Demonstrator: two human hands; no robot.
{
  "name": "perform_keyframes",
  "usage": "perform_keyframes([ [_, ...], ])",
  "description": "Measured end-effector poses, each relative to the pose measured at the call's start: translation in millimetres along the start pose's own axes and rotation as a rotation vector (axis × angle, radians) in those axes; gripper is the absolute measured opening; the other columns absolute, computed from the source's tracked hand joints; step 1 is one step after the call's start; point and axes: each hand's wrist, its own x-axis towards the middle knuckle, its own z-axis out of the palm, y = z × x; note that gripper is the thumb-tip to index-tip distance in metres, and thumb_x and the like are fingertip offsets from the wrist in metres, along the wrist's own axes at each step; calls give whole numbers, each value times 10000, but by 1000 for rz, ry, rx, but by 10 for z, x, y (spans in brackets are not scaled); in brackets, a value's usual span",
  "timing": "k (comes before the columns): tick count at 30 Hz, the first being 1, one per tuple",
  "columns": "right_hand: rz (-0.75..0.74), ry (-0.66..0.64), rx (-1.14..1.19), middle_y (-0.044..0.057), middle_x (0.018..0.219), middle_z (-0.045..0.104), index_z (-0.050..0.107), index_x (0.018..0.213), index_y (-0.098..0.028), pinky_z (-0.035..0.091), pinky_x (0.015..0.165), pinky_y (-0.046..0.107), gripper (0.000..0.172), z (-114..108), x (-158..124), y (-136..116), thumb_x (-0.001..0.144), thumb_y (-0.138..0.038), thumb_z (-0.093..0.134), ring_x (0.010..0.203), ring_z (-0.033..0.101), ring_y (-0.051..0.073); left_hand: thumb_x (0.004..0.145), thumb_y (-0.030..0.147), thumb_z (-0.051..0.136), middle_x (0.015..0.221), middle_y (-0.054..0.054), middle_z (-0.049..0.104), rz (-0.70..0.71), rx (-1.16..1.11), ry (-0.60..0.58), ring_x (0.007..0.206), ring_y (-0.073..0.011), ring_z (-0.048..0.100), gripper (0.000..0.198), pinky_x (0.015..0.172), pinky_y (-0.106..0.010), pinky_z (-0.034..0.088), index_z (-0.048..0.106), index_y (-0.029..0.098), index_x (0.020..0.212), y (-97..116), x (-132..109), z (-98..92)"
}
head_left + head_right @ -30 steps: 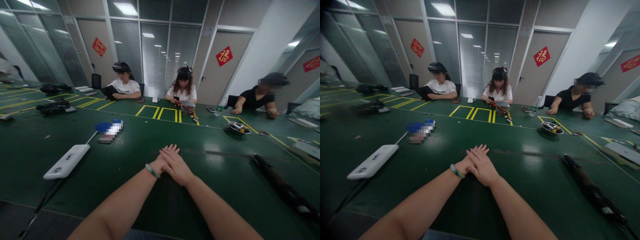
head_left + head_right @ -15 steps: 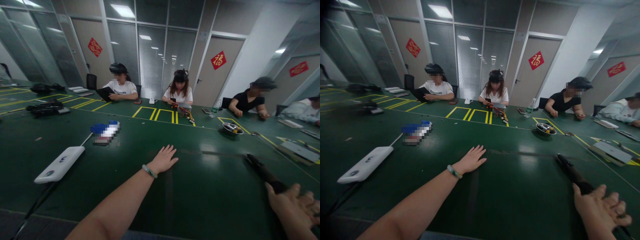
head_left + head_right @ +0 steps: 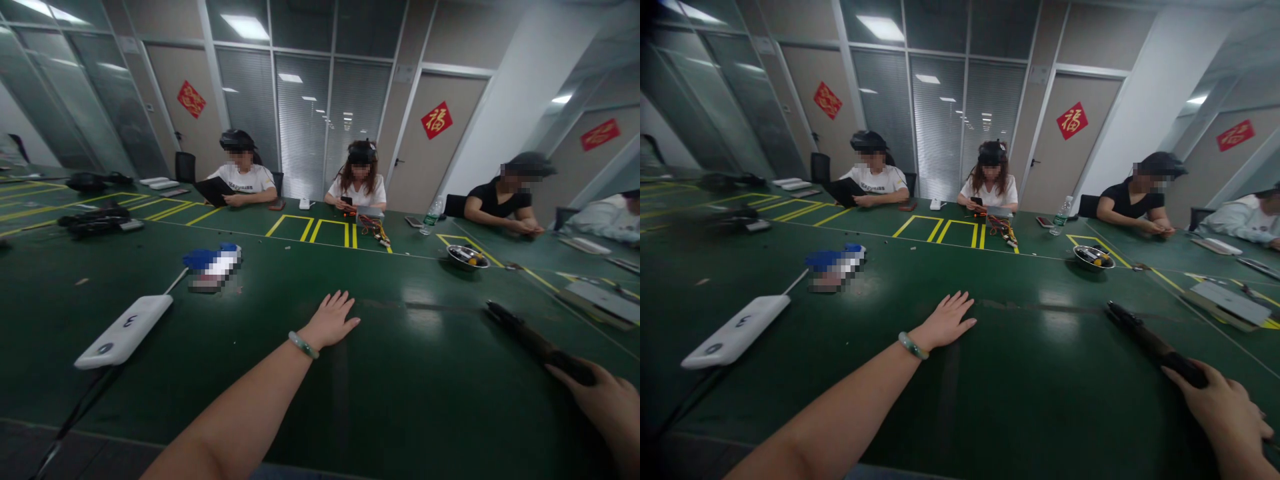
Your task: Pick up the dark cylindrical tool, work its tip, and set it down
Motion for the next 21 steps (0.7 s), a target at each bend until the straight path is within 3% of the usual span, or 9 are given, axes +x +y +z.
perform_keyframes([
  [3,127,-115,15,266,1286,444,513,1292,-443,246,664,632,831,23,-33,-333,564,-844,514,1149,397,538,924,681,151,1583,-25,157,-6,-2,8,1457,-263,101,712,1169,-508,105,236,275,1503,8,8,1],
  [12,-143,-91,49,217,1184,521,594,1248,-326,343,690,597,700,24,-311,-1392,718,-748,420,1052,492,484,916,687,191,1574,-39,200,-27,22,33,1452,-280,122,715,1160,-523,119,250,274,1497,35,31,19],
  [17,-419,-172,118,146,1164,548,591,1248,-285,407,750,507,593,75,-718,-2496,785,-630,453,1022,516,390,911,669,299,1592,-45,104,-15,8,58,1460,-268,71,770,1170,-497,114,105,250,1527,121,38,-81],
  [21,-629,-250,192,86,1155,536,566,1258,-307,397,833,445,526,129,-1256,-3484,798,-560,549,1028,504,307,895,623,435,1596,-10,60,160,45,199,1465,-216,43,801,1192,-423,72,86,273,1525,261,14,-232],
])
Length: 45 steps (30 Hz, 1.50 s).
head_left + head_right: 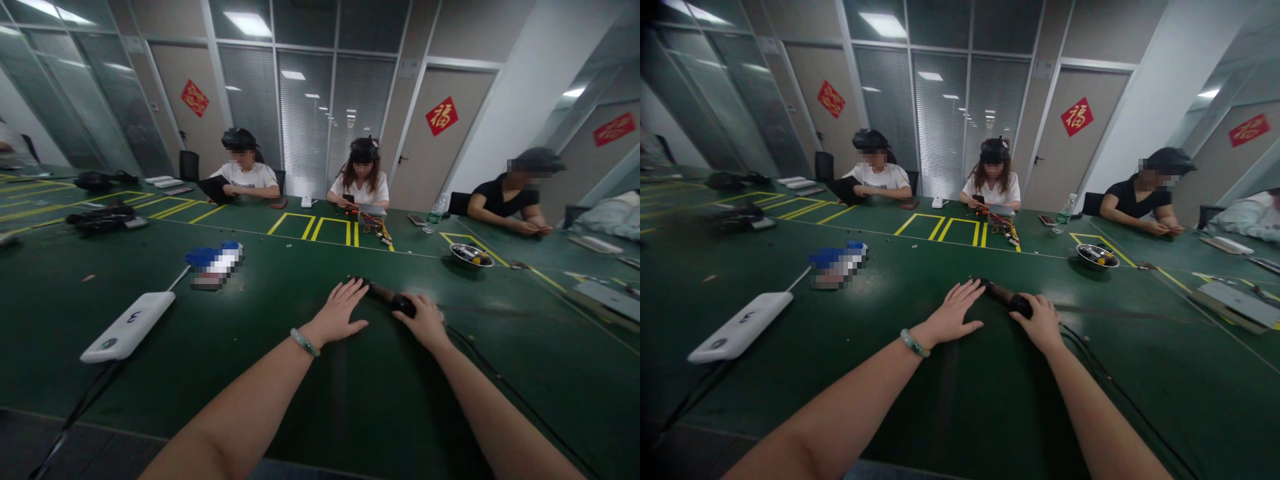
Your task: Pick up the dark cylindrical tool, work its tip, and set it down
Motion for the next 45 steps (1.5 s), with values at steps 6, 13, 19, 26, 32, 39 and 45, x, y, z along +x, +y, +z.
perform_keyframes([
  [6,-225,-121,163,99,1245,490,474,1331,-249,343,936,457,561,319,35,-1035,800,-389,586,1096,462,282,987,490,318,1546,-8,281,52,-4,90,1439,-171,196,550,1189,-380,135,282,251,1481,64,-10,-121],
  [13,-386,-149,167,129,1443,341,220,1484,-205,266,1079,447,781,185,-98,-1171,811,-359,583,1319,313,279,1004,482,241,1551,-34,267,-38,17,105,1422,-188,249,556,1162,-378,203,238,231,1500,-25,1,-13],
  [19,179,-134,-309,217,1176,516,375,1358,-87,472,793,440,618,-170,-681,-742,876,-417,576,1023,573,352,891,607,488,1484,-41,400,-5,79,66,1286,-246,443,677,1050,-408,333,297,315,1471,-122,-9,52],
  [26,76,-217,-216,76,858,637,509,1052,-172,412,619,287,270,-267,-618,-146,1006,-377,340,744,638,214,912,514,521,1278,-23,584,-47,56,54,1119,-230,531,484,958,-385,378,479,317,1351,-81,17,63],
  [32,8,-109,-28,43,988,658,598,1070,-242,398,678,276,270,-248,29,-88,995,-371,374,826,613,185,905,528,511,1226,-13,617,-65,53,-27,1099,-229,554,462,951,-390,394,508,326,1322,-118,-57,-67],
  [39,-230,-53,81,33,1052,625,720,930,-264,385,905,336,213,-124,-2,-187,926,-353,526,976,560,191,909,443,532,1403,-35,496,2,145,97,1287,-244,440,469,1088,-462,305,489,285,1348,-149,-122,-36],
  [45,-278,-106,100,21,966,650,710,1021,-266,414,799,290,212,-143,-37,-334,933,-323,525,865,584,164,882,331,603,1255,-32,593,56,151,103,1168,-210,531,314,1036,-406,382,586,256,1186,44,10,151],
])
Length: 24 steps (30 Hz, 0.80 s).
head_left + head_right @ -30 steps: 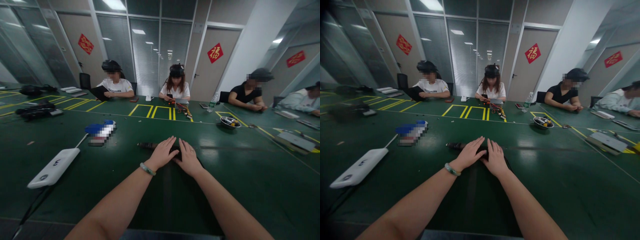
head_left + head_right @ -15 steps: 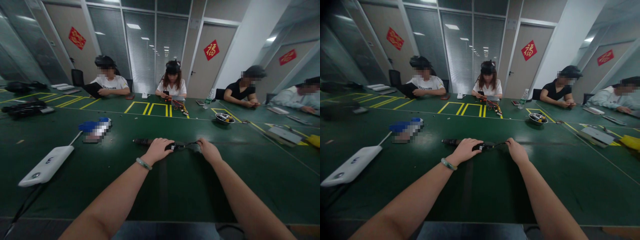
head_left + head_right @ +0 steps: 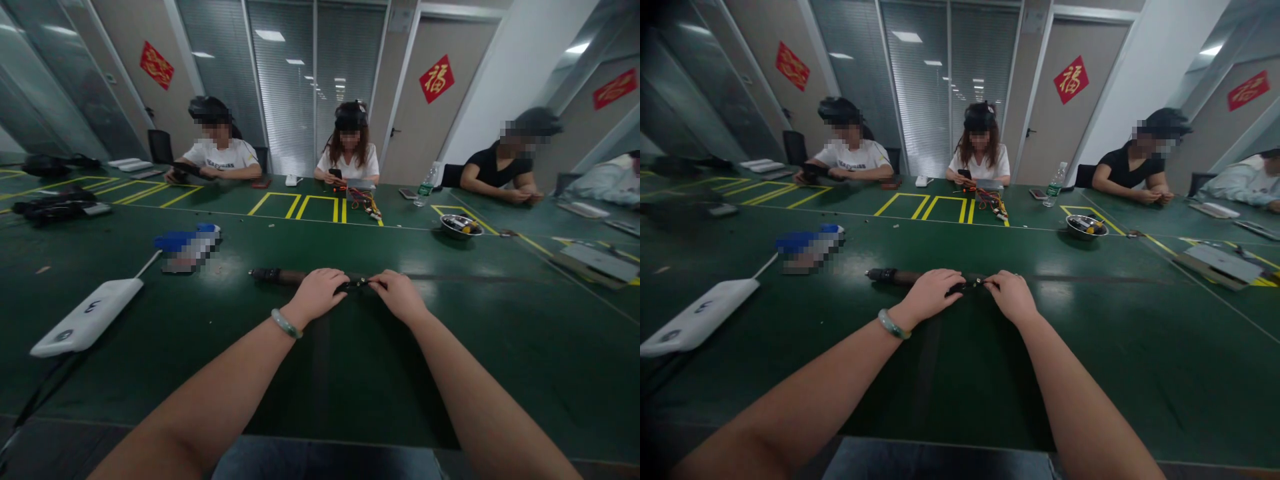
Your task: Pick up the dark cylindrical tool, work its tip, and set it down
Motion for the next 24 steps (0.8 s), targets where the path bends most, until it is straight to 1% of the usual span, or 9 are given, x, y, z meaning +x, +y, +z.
perform_keyframes([
  [2,-3,-2,-19,13,960,658,712,1026,-280,411,771,286,205,38,15,-74,931,-311,533,828,589,159,888,278,594,1218,-27,605,-6,13,3,1116,-204,555,256,983,-388,422,599,255,1143,28,14,14],
  [5,19,40,-72,14,942,670,718,1009,-277,401,766,303,193,95,28,-171,926,-310,546,809,593,169,888,229,582,1176,-27,617,-6,27,9,1062,-204,575,218,931,-382,448,614,254,1102,34,20,14],
  [8,13,102,-90,18,951,679,707,1007,-251,385,792,319,178,117,25,-237,925,-287,552,845,597,176,886,227,585,1182,-26,617,3,19,12,1061,-206,578,213,926,-386,451,628,261,1091,12,26,22],
  [11,-36,135,-99,5,939,679,696,1004,-248,366,799,324,155,121,10,-263,919,-268,568,864,594,173,885,252,596,1212,-13,611,15,5,7,1087,-200,571,219,944,-380,444,638,274,1099,-33,27,41],
  [17,-172,117,-179,18,895,671,706,968,-239,333,789,327,145,171,4,-273,920,-252,569,850,581,174,903,305,574,1242,5,606,16,3,1,1109,-195,564,255,959,-370,434,636,297,1150,-92,24,68],
  [24,-248,96,-196,45,888,677,710,962,-227,330,807,326,187,175,-3,-317,943,-269,529,848,580,174,906,321,562,1239,3,610,-9,-26,-21,1092,-202,572,244,955,-375,438,652,300,1132,-71,28,26],
])
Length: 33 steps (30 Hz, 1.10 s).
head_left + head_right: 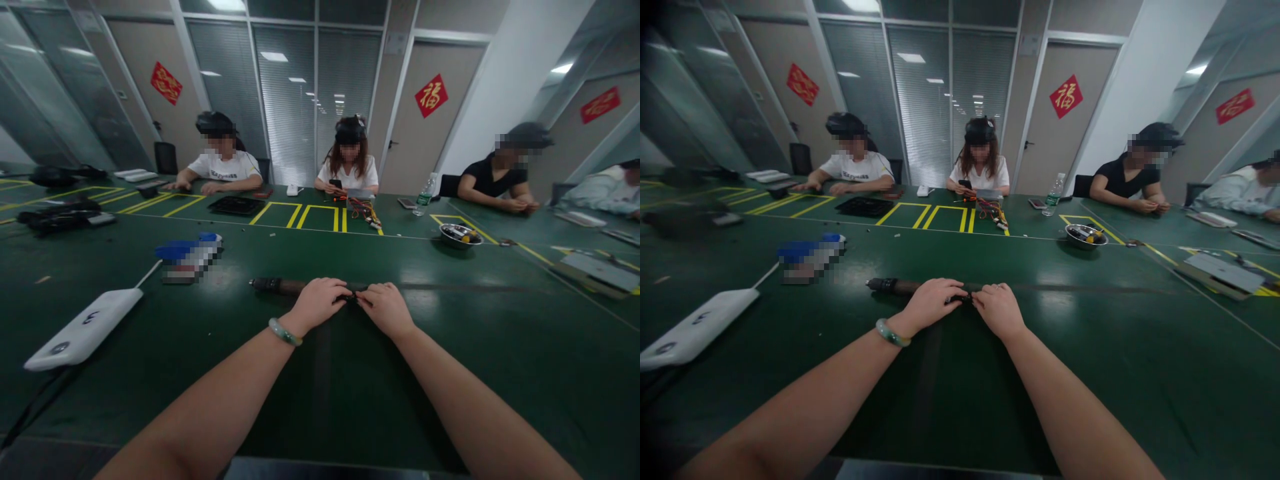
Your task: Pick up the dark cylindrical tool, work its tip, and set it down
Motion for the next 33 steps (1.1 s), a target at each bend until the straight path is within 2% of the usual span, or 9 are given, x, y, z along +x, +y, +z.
perform_keyframes([
  [15,45,27,162,24,927,700,719,995,-250,361,820,310,164,94,-2,49,921,-300,581,865,611,157,901,309,590,1242,0,612,-25,-28,28,1114,-199,562,231,987,-388,422,659,297,1121,-20,7,23],
  [23,73,21,74,47,944,692,716,1035,-233,396,850,329,222,95,-10,-8,942,-317,533,870,608,185,922,338,549,1274,-14,595,-8,-15,1,1144,-214,550,262,997,-400,416,647,292,1160,-25,-4,33],
  [33,-11,-26,-19,67,930,666,708,1062,-212,416,832,316,247,151,72,10,958,-273,492,866,594,181,916,317,542,1287,-22,594,2,-3,10,1200,-222,528,288,1038,-402,387,635,275,1185,-15,-13,65],
])
